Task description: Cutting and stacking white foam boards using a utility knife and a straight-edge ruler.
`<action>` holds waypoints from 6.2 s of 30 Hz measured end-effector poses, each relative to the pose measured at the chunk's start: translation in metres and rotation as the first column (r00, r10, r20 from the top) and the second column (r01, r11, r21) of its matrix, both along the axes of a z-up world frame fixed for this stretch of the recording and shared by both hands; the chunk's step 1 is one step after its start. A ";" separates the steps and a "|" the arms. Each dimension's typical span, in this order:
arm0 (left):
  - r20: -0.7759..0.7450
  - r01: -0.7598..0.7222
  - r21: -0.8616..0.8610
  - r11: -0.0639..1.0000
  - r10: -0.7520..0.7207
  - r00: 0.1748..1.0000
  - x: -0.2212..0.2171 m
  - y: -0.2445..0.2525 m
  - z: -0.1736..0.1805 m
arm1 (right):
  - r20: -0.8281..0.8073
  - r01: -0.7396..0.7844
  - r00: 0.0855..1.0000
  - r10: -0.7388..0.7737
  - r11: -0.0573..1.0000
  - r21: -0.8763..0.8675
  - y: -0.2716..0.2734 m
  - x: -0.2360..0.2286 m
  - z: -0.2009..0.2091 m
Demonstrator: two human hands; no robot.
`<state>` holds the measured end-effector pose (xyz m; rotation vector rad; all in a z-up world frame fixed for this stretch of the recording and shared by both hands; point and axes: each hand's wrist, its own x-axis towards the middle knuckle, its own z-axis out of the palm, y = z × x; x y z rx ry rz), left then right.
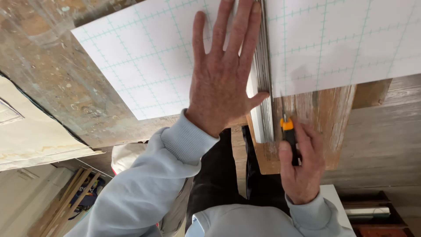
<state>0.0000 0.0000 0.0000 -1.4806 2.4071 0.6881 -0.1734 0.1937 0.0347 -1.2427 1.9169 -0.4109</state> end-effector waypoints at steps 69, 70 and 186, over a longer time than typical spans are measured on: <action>0.251 0.090 0.027 0.996 -0.093 0.964 -0.013 -0.014 0.030 | -0.009 -0.154 0.988 0.155 0.969 -0.195 -0.196 0.044 0.003; 0.252 0.088 0.021 0.996 -0.091 0.963 -0.013 -0.013 0.028 | -0.009 -0.155 0.988 0.157 0.967 -0.201 -0.196 0.045 0.003; 0.285 0.070 -0.085 0.994 -0.043 0.958 -0.020 0.009 -0.012 | -0.085 -0.285 0.959 0.272 0.913 -0.294 -0.171 0.033 -0.010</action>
